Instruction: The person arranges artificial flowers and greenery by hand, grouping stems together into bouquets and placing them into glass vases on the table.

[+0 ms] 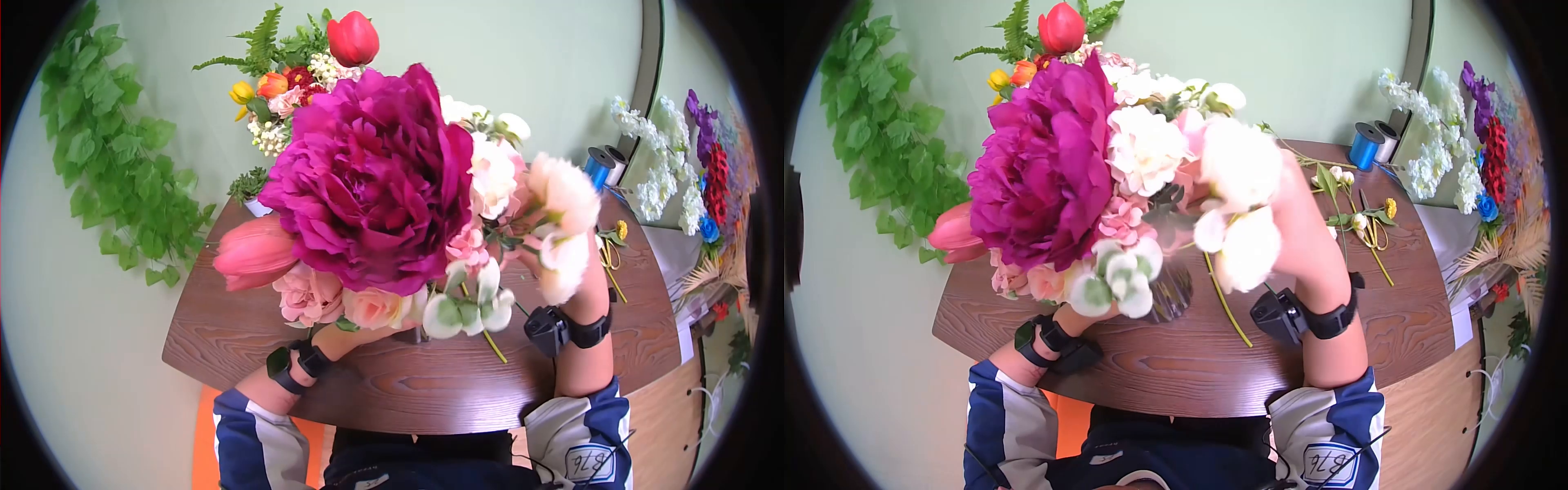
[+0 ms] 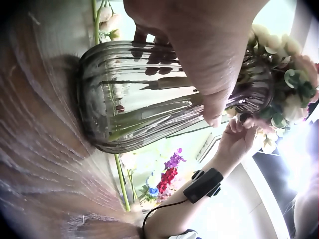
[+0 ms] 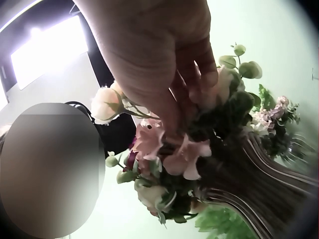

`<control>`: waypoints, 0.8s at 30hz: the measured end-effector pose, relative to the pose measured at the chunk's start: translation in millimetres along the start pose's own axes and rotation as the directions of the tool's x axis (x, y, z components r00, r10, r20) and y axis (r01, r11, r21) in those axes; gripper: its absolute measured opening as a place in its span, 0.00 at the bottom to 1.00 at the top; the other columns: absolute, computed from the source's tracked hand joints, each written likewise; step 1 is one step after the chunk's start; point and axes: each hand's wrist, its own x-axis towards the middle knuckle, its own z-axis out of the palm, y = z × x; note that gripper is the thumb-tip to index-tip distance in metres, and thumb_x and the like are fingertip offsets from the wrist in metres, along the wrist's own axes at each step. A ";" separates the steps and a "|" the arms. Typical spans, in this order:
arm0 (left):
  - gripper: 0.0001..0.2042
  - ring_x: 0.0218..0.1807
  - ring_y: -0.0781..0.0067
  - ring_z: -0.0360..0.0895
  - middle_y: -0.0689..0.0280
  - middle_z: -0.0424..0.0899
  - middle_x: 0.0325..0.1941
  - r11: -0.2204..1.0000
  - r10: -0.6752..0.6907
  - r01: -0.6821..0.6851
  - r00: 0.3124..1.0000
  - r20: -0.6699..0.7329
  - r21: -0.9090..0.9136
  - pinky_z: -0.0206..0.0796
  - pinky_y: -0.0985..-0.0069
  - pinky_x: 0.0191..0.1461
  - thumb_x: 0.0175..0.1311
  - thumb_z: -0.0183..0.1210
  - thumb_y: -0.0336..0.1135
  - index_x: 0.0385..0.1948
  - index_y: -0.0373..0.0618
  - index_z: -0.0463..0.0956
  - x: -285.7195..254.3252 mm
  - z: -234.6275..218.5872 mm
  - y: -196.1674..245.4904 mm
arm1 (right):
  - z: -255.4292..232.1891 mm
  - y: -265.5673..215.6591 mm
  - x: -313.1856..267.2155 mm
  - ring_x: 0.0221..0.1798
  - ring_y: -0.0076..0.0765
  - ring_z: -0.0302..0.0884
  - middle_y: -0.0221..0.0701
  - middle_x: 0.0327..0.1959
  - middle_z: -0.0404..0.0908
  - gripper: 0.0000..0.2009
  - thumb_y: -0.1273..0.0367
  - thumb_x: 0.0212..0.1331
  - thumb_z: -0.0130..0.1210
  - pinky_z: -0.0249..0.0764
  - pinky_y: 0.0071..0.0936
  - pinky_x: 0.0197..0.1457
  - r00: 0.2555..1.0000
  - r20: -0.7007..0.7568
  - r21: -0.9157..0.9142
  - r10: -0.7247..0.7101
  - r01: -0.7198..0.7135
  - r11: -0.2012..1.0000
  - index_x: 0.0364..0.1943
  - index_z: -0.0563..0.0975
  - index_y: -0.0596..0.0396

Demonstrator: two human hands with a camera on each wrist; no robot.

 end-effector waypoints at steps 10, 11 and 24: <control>0.21 0.54 0.68 0.68 0.63 0.69 0.54 0.959 0.195 -0.168 0.976 -0.099 0.227 0.65 0.70 0.54 0.55 0.59 0.30 0.52 0.47 0.64 0.3 -5.3 34.7 | -26.8 -1.7 8.6 0.32 0.21 0.76 0.29 0.29 0.80 0.09 0.75 0.44 0.60 0.71 0.19 0.37 0.976 0.184 0.264 0.118 -0.165 0.950 0.32 0.77 0.62; 0.23 0.53 0.68 0.69 0.63 0.69 0.54 0.927 0.061 -0.058 0.998 0.002 0.371 0.65 0.72 0.53 0.53 0.60 0.31 0.52 0.46 0.65 4.6 -14.1 59.2 | -28.6 1.8 8.3 0.32 0.21 0.76 0.29 0.29 0.80 0.09 0.76 0.45 0.58 0.71 0.19 0.37 0.991 0.129 0.242 0.024 -0.055 0.969 0.34 0.76 0.64; 0.32 0.52 0.63 0.66 0.65 0.72 0.51 0.983 0.122 -0.097 0.978 -0.167 0.154 0.60 0.68 0.56 0.50 0.59 0.59 0.53 0.47 0.65 9.6 8.3 -5.2 | -17.0 -23.4 14.8 0.23 0.20 0.74 0.30 0.24 0.78 0.11 0.76 0.39 0.64 0.67 0.14 0.24 0.989 0.020 -0.009 -0.150 0.150 0.989 0.29 0.76 0.60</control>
